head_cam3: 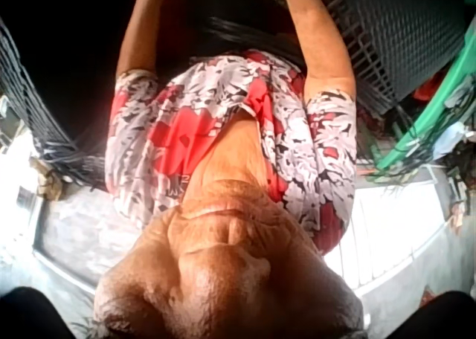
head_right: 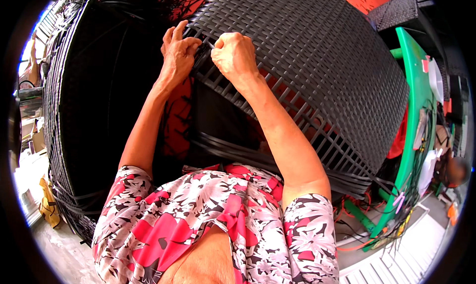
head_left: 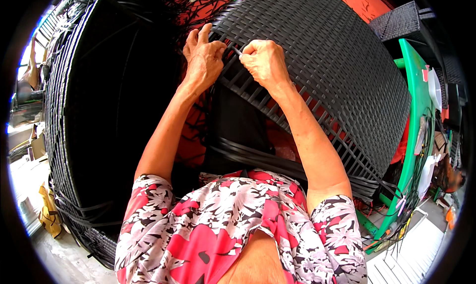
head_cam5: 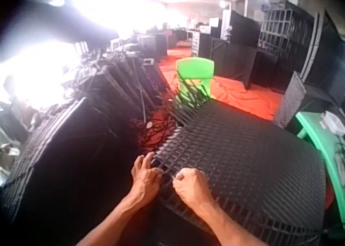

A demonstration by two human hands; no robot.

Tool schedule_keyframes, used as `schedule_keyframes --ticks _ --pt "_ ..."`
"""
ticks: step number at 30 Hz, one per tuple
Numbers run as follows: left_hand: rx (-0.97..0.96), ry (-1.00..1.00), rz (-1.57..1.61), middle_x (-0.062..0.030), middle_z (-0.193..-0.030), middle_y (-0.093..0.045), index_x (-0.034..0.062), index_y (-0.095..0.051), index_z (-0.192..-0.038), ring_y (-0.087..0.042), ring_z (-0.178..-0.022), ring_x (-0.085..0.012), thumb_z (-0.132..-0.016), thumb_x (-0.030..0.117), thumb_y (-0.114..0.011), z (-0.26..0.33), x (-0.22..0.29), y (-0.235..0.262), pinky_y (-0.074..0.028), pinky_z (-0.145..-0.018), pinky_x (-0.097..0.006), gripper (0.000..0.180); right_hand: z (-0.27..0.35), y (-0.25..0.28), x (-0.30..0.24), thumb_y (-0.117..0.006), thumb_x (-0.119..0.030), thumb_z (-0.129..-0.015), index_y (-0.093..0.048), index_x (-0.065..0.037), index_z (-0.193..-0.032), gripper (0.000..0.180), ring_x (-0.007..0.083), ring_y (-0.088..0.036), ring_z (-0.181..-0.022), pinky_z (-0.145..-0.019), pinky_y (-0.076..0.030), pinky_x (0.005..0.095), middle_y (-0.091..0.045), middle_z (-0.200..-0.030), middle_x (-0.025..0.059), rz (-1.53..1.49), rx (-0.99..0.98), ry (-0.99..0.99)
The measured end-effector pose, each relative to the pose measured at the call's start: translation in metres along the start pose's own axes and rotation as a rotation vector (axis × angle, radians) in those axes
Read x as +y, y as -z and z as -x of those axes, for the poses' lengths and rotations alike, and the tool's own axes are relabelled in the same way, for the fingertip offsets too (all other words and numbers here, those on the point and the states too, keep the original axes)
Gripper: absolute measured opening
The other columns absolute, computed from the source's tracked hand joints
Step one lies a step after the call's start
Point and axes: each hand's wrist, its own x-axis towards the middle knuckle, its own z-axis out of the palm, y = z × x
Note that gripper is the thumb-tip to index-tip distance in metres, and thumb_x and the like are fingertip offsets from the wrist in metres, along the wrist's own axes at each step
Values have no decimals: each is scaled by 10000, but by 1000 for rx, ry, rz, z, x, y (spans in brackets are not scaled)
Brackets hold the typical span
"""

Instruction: The person weaves synthetic rattan strips through a black plastic furniture frame by hand. They repeatedly thread the strips into the pre-existing grid of the frame and pull them tight.

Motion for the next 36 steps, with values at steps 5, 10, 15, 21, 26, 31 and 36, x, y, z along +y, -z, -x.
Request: schedule_keyframes --ticks 5,10,15,21,26,31,36 --pt "-181 118 10 -79 -1468 -358 107 -721 -975 -296 -1327 -340 -818 159 -636 -6 2 -7 -258 -1059 -482 186 -12 -6 1 -666 -137 -746 -694 7 -782 152 130 -597 -577 -581 -487 292 -643 -631 101 137 -67 4" --pt "-85 318 320 -97 -1413 -422 51 -729 -869 -408 -1253 -315 -765 103 -680 -11 2 -6 -361 -995 -400 126 -4 -2 1 -682 -135 -749 -698 -3 -776 135 223 -633 -616 -611 -495 336 -651 -642 128 -87 -64 6" --pt "277 213 454 -102 -1247 -530 35 -715 -750 -508 -1138 -256 -714 -4 -690 -20 -3 20 -383 -976 -365 59 -7 -16 9 -699 -122 -770 -690 -5 -883 163 238 -639 -613 -622 -506 363 -671 -882 184 16 242 409" --pt "389 28 382 -48 -1167 -590 31 -697 -806 -523 -1096 -214 -769 20 -688 -18 33 62 -422 -920 -331 40 -10 -33 -17 -682 -133 -841 -683 21 -929 177 51 -557 -568 -472 -471 194 -647 -777 24 -744 -82 27" --pt "390 115 419 -82 -973 -623 18 -647 -1003 -599 -863 -191 -785 -36 -665 -9 -19 11 -479 -775 -280 225 -13 -32 -19 -685 -96 -803 -661 21 -835 124 61 -533 -482 -394 -446 218 -625 -634 35 -586 -7 -104" --pt "126 230 211 -126 -884 -613 22 -680 -933 -594 -900 -305 -729 98 -721 -7 -16 -2 -476 -782 -385 221 -13 -25 -18 -677 -64 -797 -631 15 -777 94 48 -508 -454 -354 -406 199 -618 -631 42 -426 -51 -173" --pt "181 299 304 -98 -798 -610 29 -690 -841 -616 -780 -280 -753 90 -696 -6 -14 -7 -490 -691 -374 108 -13 -24 -20 -662 -46 -784 -628 13 -767 70 47 -501 -451 -354 -407 201 -611 -620 36 -363 -72 -237"
